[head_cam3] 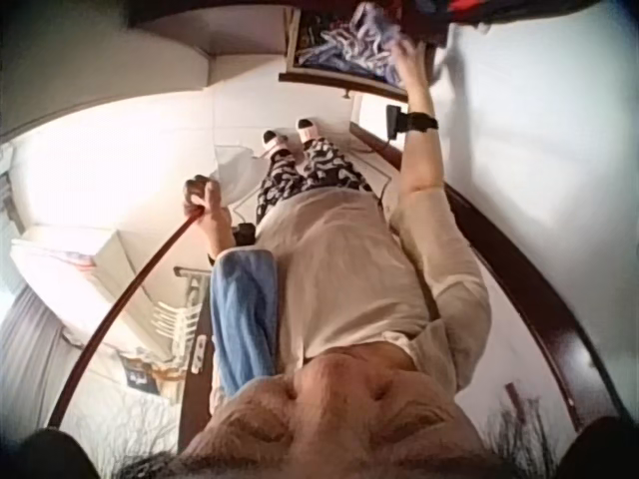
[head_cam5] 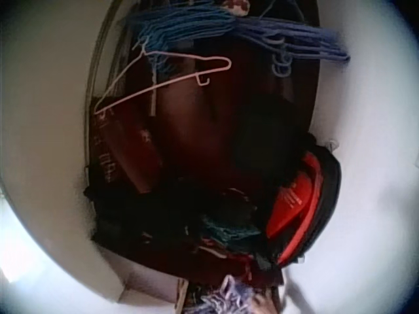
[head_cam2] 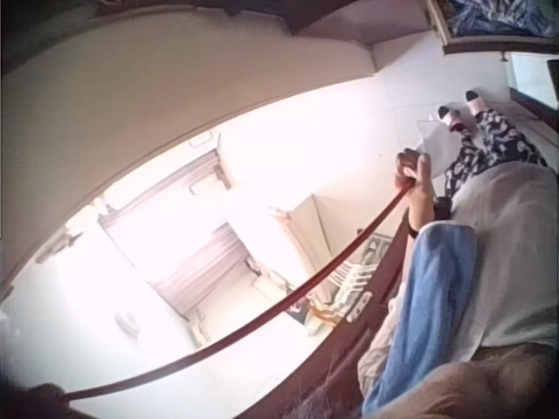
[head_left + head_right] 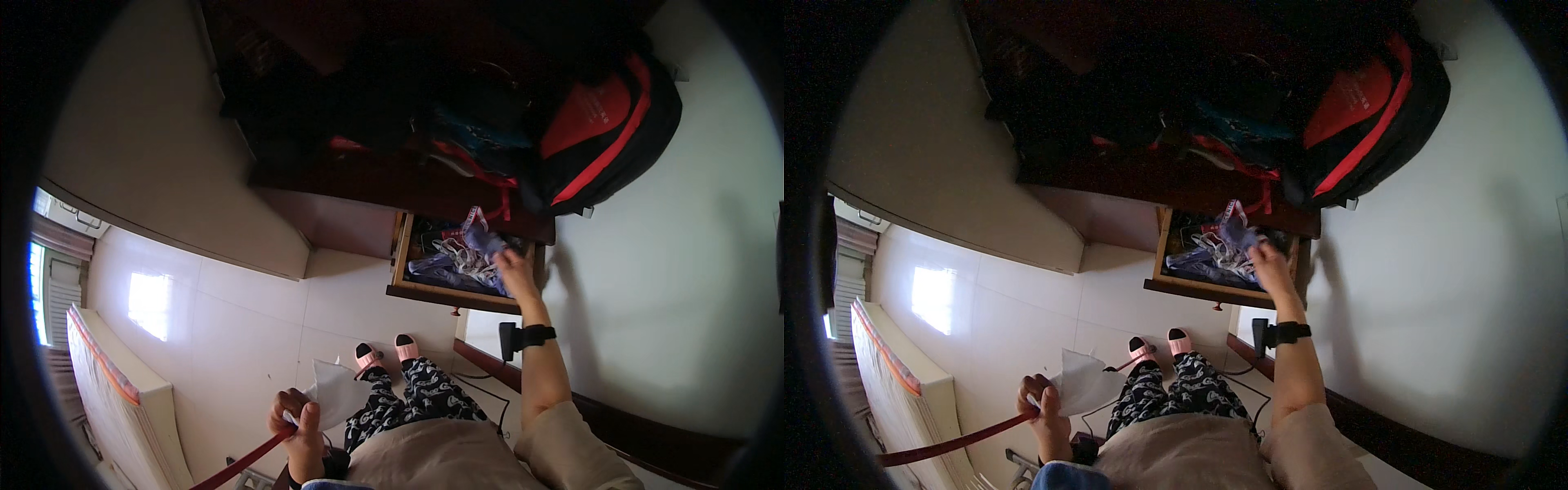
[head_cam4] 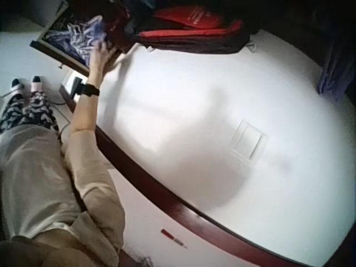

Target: Preparing a cleaning tool by wrapping and tying cloths to a long pole and using scissors to trim materials.

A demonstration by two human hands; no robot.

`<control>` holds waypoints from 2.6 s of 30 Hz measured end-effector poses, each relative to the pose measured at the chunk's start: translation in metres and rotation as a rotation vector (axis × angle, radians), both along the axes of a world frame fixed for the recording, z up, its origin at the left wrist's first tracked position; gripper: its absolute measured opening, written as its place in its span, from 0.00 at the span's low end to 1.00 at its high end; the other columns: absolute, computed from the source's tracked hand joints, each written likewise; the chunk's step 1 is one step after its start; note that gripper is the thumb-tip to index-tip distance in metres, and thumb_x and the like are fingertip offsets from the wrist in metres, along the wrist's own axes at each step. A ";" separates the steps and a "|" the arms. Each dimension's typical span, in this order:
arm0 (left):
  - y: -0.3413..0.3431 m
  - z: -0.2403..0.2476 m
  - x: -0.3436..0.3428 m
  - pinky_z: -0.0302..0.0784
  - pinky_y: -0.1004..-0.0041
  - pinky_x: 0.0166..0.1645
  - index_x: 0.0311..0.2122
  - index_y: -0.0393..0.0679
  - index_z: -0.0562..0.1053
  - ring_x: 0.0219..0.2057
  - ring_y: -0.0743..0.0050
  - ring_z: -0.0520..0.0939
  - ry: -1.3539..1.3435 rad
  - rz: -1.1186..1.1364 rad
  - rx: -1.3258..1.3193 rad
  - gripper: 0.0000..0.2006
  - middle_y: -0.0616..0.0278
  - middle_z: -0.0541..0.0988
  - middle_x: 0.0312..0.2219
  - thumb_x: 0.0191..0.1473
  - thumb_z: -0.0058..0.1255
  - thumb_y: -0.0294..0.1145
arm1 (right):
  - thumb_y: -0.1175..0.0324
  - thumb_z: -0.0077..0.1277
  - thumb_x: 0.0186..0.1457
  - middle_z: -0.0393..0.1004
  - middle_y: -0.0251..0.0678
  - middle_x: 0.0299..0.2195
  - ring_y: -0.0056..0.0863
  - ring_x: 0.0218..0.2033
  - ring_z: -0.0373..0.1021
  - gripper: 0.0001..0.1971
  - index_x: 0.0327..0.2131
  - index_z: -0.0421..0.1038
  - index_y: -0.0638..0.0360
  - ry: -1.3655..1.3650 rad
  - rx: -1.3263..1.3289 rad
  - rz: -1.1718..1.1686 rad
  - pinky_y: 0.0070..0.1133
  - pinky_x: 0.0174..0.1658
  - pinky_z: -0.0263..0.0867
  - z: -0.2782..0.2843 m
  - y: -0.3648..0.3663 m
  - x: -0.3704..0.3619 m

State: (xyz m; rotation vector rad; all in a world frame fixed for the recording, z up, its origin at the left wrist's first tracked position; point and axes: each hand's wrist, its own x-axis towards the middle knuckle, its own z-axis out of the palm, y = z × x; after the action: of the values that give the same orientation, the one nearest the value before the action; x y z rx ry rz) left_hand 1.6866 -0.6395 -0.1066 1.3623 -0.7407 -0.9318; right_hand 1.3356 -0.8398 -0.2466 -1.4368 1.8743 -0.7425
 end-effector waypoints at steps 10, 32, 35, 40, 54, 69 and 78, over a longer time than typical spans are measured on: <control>-0.002 -0.001 -0.001 0.49 0.83 0.25 0.19 0.47 0.55 0.20 0.85 0.56 -0.015 -0.026 -0.006 0.15 0.73 0.55 0.16 0.42 0.50 0.24 | 0.65 0.55 0.39 0.71 0.44 0.30 0.42 0.33 0.68 0.15 0.31 0.67 0.60 0.211 -0.154 0.251 0.29 0.38 0.63 0.024 0.002 0.020; -0.001 -0.006 0.001 0.49 0.82 0.25 0.17 0.47 0.53 0.20 0.85 0.56 -0.047 0.009 0.051 0.16 0.73 0.56 0.15 0.42 0.50 0.25 | 0.61 0.48 0.43 0.71 0.44 0.37 0.35 0.40 0.66 0.22 0.39 0.67 0.68 -0.482 -0.017 -0.365 0.21 0.44 0.57 -0.052 -0.005 -0.016; -0.001 -0.008 0.000 0.49 0.82 0.25 0.17 0.47 0.53 0.19 0.85 0.56 -0.041 0.015 0.019 0.16 0.73 0.56 0.15 0.42 0.50 0.25 | 0.63 0.45 0.45 0.69 0.43 0.38 0.33 0.39 0.65 0.21 0.42 0.65 0.67 -0.249 -0.108 -0.431 0.22 0.44 0.57 -0.070 -0.004 -0.037; 0.000 -0.008 0.001 0.48 0.82 0.25 0.16 0.48 0.54 0.19 0.85 0.55 -0.008 0.053 0.036 0.17 0.73 0.56 0.15 0.42 0.51 0.27 | 0.65 0.43 0.45 0.69 0.42 0.37 0.31 0.38 0.65 0.20 0.42 0.64 0.67 -0.423 -0.047 -0.561 0.21 0.43 0.57 -0.064 -0.004 -0.038; -0.003 -0.007 0.000 0.47 0.82 0.24 0.16 0.48 0.54 0.19 0.85 0.55 -0.012 0.044 0.041 0.16 0.73 0.56 0.14 0.42 0.51 0.27 | 0.76 0.49 0.36 0.61 0.54 0.44 0.48 0.46 0.59 0.31 0.49 0.54 0.63 0.358 -0.334 -0.102 0.30 0.49 0.55 -0.010 -0.005 0.006; -0.001 -0.010 0.000 0.48 0.82 0.24 0.16 0.47 0.54 0.18 0.85 0.55 -0.078 0.034 0.034 0.17 0.73 0.56 0.14 0.41 0.52 0.28 | 0.69 0.44 0.43 0.60 0.40 0.48 0.39 0.48 0.58 0.16 0.39 0.70 0.53 0.455 -0.079 0.622 0.29 0.50 0.56 -0.062 0.008 0.048; 0.004 -0.010 -0.001 0.48 0.81 0.24 0.16 0.47 0.53 0.18 0.84 0.55 -0.082 0.049 0.043 0.18 0.72 0.57 0.14 0.41 0.53 0.29 | 0.70 0.48 0.41 0.59 0.41 0.48 0.39 0.49 0.57 0.16 0.39 0.70 0.49 0.611 -0.053 0.483 0.32 0.50 0.55 -0.069 0.005 0.064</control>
State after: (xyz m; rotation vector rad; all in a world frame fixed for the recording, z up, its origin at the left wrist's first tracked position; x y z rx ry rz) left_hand 1.6857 -0.6354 -0.1162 1.4575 -0.7499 -0.8612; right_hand 1.3993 -0.8347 -0.3155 -2.2182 1.7972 -0.1171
